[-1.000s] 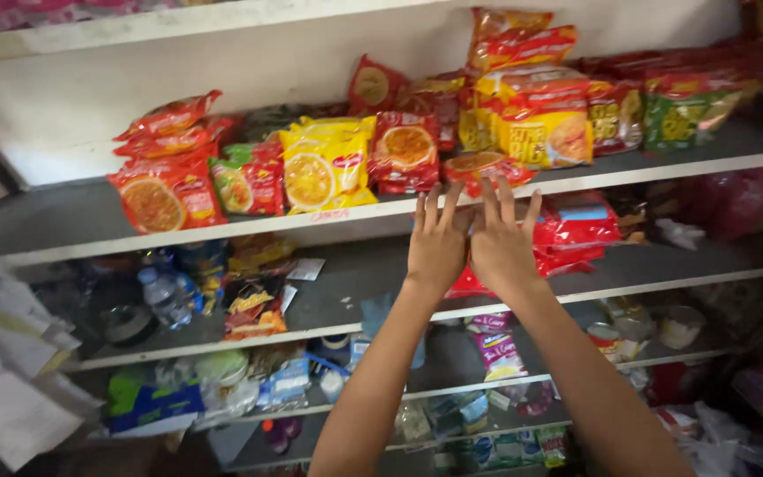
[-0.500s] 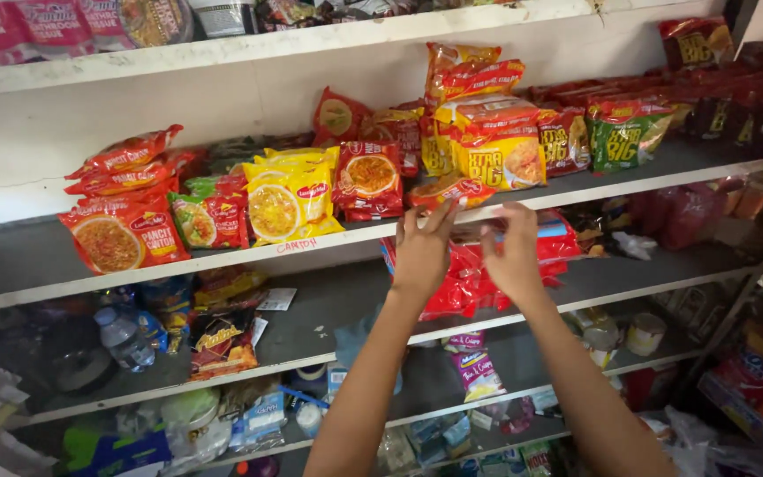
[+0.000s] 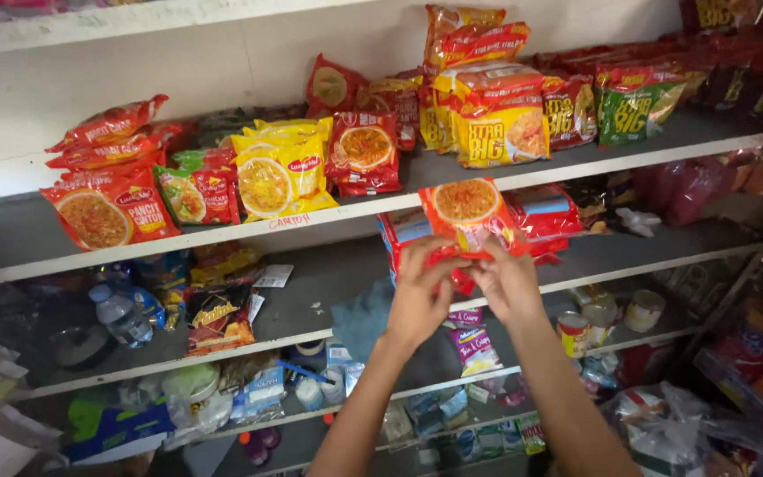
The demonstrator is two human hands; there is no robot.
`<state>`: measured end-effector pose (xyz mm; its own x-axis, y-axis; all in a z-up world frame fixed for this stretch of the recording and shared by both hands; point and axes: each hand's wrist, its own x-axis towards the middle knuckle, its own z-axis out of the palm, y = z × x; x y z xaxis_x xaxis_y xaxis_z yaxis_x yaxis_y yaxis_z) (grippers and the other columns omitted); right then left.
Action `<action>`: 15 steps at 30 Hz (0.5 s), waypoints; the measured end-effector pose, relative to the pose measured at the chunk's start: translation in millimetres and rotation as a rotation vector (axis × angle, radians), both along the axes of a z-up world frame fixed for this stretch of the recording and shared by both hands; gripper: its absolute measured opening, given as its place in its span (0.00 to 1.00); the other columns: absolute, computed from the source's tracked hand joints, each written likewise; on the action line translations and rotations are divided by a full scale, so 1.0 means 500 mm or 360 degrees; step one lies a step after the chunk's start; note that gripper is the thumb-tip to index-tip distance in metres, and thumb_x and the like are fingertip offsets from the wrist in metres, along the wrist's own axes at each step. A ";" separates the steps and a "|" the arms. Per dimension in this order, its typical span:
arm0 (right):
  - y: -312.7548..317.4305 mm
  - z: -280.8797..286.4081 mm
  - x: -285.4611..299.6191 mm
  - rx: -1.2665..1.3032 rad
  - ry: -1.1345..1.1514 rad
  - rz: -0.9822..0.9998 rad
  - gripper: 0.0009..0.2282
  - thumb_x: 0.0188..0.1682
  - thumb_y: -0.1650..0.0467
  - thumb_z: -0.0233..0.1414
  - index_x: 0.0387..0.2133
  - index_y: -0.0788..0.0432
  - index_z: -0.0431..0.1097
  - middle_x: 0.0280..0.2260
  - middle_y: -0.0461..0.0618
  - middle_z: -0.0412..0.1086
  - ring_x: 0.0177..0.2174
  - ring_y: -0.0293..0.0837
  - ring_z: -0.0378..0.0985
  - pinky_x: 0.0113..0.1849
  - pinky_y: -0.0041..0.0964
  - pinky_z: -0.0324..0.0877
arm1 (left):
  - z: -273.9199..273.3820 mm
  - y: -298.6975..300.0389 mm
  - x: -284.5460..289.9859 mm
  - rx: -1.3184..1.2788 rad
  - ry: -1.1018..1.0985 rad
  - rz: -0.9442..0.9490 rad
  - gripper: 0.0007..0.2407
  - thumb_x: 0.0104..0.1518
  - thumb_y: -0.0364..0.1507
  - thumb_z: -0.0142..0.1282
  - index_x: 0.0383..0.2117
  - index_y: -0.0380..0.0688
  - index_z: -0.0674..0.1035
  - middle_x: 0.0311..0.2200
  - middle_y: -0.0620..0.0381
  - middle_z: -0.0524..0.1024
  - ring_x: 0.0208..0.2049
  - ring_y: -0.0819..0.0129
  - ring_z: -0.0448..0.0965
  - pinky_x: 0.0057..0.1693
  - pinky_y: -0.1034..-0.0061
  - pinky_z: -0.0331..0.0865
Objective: Organizing and tidying various instant noodle packets on a grocery store shelf.
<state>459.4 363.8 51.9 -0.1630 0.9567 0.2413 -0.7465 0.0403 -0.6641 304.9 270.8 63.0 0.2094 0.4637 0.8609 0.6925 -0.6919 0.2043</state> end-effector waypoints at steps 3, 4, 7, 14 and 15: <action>-0.134 0.039 0.007 -0.0067 0.0016 0.0018 0.20 0.46 0.74 0.52 0.53 0.51 0.59 0.49 0.48 0.71 0.48 0.48 0.76 0.43 0.56 0.77 | -0.066 -0.018 -0.006 -0.0070 -0.0660 -0.0032 0.10 0.64 0.22 0.54 0.48 0.46 0.83 0.58 0.48 0.67 0.63 0.53 0.69 0.69 0.63 0.65; -0.152 0.023 0.010 -0.0090 0.0010 0.0030 0.20 0.46 0.74 0.52 0.53 0.51 0.59 0.49 0.48 0.71 0.48 0.48 0.76 0.43 0.56 0.77 | -0.074 -0.029 -0.008 -0.0089 -0.0667 -0.0016 0.10 0.64 0.22 0.54 0.48 0.46 0.83 0.58 0.48 0.67 0.63 0.53 0.69 0.69 0.63 0.65; -0.192 -0.034 0.021 -0.0007 -0.0079 0.0073 0.22 0.51 0.73 0.51 0.60 0.59 0.60 0.56 0.52 0.69 0.54 0.47 0.75 0.52 0.47 0.72 | -0.109 -0.055 -0.019 -0.0138 -0.1181 -0.0070 0.12 0.66 0.27 0.52 0.54 0.44 0.73 0.57 0.49 0.62 0.62 0.59 0.66 0.66 0.68 0.67; -0.216 -0.192 0.053 0.0072 -0.1014 -0.0009 0.20 0.58 0.61 0.47 0.55 0.65 0.68 0.46 0.49 0.73 0.44 0.37 0.74 0.47 0.37 0.70 | -0.173 -0.171 -0.067 -0.0820 -0.1908 -0.0155 0.18 0.62 0.33 0.53 0.58 0.46 0.69 0.52 0.58 0.70 0.45 0.72 0.72 0.48 0.75 0.70; -0.210 -0.229 0.057 -0.0012 -0.1108 0.0125 0.22 0.60 0.58 0.46 0.53 0.67 0.70 0.42 0.51 0.74 0.40 0.39 0.75 0.44 0.39 0.71 | -0.183 -0.187 -0.074 -0.1054 -0.1910 -0.0044 0.18 0.60 0.36 0.51 0.56 0.48 0.71 0.48 0.63 0.74 0.44 0.77 0.76 0.43 0.76 0.72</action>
